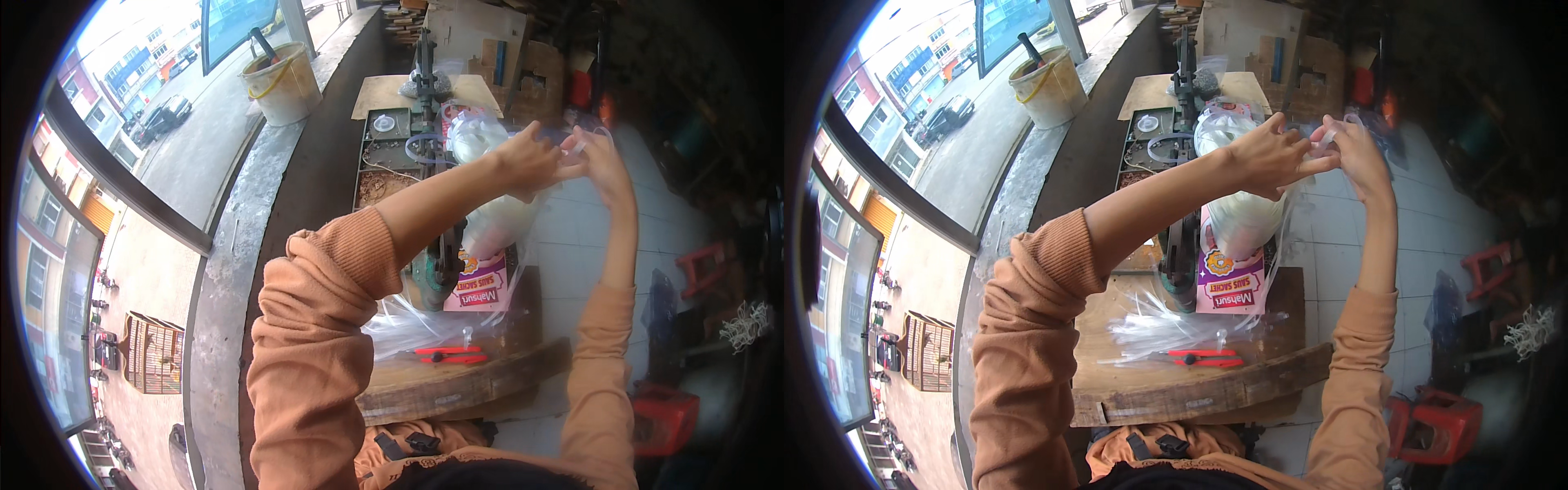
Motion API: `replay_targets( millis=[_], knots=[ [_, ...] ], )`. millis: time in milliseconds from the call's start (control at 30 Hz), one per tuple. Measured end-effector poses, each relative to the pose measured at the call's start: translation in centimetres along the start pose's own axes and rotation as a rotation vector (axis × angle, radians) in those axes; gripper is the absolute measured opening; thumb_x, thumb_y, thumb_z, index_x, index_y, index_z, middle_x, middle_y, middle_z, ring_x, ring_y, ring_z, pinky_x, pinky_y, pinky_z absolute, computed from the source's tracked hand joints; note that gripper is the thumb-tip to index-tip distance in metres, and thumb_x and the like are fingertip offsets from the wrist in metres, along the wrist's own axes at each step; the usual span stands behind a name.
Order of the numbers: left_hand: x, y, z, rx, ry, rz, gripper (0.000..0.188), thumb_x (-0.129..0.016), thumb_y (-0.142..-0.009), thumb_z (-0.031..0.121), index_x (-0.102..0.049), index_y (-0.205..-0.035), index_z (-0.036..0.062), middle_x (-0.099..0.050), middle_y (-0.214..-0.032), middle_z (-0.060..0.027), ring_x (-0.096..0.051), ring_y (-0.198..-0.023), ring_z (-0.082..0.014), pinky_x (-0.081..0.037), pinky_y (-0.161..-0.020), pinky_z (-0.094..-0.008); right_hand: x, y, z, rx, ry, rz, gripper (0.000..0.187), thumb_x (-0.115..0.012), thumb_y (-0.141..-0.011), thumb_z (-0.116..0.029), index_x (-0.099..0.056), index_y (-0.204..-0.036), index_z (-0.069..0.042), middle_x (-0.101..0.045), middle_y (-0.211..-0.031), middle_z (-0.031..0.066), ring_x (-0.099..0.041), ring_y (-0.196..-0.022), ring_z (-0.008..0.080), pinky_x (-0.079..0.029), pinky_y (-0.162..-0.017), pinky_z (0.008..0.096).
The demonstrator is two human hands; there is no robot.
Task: The person separates and pulls individual clear plastic strips from a bundle and cuts them to length using a small blade on a wooden block.
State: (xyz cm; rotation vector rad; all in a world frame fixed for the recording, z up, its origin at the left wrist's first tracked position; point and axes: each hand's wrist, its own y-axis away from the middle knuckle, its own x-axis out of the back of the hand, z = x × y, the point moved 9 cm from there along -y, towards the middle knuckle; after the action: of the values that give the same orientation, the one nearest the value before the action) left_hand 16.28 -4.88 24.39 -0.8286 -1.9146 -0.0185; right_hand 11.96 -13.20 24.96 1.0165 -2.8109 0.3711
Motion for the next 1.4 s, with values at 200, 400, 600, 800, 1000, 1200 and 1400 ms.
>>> replay_targets(
  millis=[200, 400, 600, 800, 1000, 1200, 1400],
  knots=[
    [1.7, 2.4, -2.6, 0.083, -0.065, 0.365, 0.053, -0.064, -0.073, 0.03, -0.042, -0.119, 0.0167, -0.06, -0.083, -0.0001, -0.06, -0.08, -0.0148, -0.04, -0.071, -0.0362, -1.7, -2.0, -1.5, 0.109, 0.064, -0.269, 0.032, -0.054, -0.09, -0.027, -0.061, -0.086, 0.004, -0.057, -0.083, 0.0062, -0.056, -0.08, 0.0124, -0.046, -0.072, 0.0261],
    [1.6, 4.5, -5.7, 0.293, 0.277, 0.421, 0.045, -0.064, -0.078, 0.029, -0.043, -0.11, 0.0058, -0.061, -0.098, -0.0078, -0.058, -0.09, -0.025, -0.036, -0.087, -0.0403, -5.4, -6.0, -2.8, 0.08, 0.462, -0.581, 0.024, -0.059, -0.08, -0.018, -0.063, -0.091, 0.003, -0.061, -0.082, 0.0057, -0.055, -0.079, 0.0115, -0.044, -0.073, 0.0254],
    [1.9, 4.8, -7.3, 0.351, 0.397, 0.482, 0.041, -0.063, -0.08, 0.029, -0.042, -0.105, 0.0048, -0.06, -0.098, -0.0102, -0.059, -0.089, -0.0263, -0.034, -0.085, -0.0391, -6.1, -8.7, -1.3, 0.097, 0.586, -0.64, 0.02, -0.061, -0.075, -0.015, -0.064, -0.086, 0.001, -0.06, -0.078, 0.0031, -0.051, -0.073, 0.0103, -0.043, -0.069, 0.0258],
    [1.7, 4.7, -7.2, 0.374, 0.381, 0.479, 0.04, -0.064, -0.079, 0.028, -0.042, -0.104, 0.0055, -0.06, -0.097, -0.0086, -0.059, -0.086, -0.0255, -0.035, -0.083, -0.0386, -5.0, -8.7, 0.4, -0.009, 0.266, -0.512, 0.018, -0.059, -0.083, -0.016, -0.064, -0.075, -0.001, -0.054, -0.066, -0.0014, -0.045, -0.063, 0.0079, -0.038, -0.058, 0.0241],
    [1.6, 4.8, -7.3, 0.397, 0.361, 0.489, 0.039, -0.065, -0.078, 0.027, -0.042, -0.103, 0.0062, -0.061, -0.094, -0.0092, -0.059, -0.086, -0.0254, -0.035, -0.082, -0.0381, -5.8, -9.0, 1.4, 0.007, 0.716, -0.684, 0.014, -0.054, -0.08, -0.006, -0.067, -0.076, -0.003, -0.055, -0.067, -0.0019, -0.047, -0.064, 0.0083, -0.039, -0.06, 0.0253],
    [2.0, 5.0, -7.5, 0.408, 0.372, 0.543, 0.037, -0.065, -0.078, 0.025, -0.043, -0.101, 0.0066, -0.061, -0.094, -0.0089, -0.059, -0.086, -0.025, -0.035, -0.08, -0.0378, -3.9, -6.8, 2.9, -0.091, -0.03, -0.647, 0.028, -0.055, -0.084, -0.014, -0.061, -0.11, -0.003, -0.062, -0.091, 0.0024, -0.057, -0.084, 0.0121, -0.045, -0.08, 0.0286],
    [1.6, 5.2, -7.3, 0.415, 0.359, 0.534, 0.036, -0.065, -0.078, 0.024, -0.044, -0.102, 0.0074, -0.061, -0.095, -0.0064, -0.058, -0.088, -0.0237, -0.036, -0.08, -0.0374, 0.8, -0.8, 6.3, 0.011, -0.196, 0.057, 0.022, -0.057, -0.085, -0.014, -0.055, -0.104, -0.004, -0.057, -0.101, 0.0027, -0.054, -0.089, 0.0116, -0.045, -0.079, 0.0281]
  ],
)
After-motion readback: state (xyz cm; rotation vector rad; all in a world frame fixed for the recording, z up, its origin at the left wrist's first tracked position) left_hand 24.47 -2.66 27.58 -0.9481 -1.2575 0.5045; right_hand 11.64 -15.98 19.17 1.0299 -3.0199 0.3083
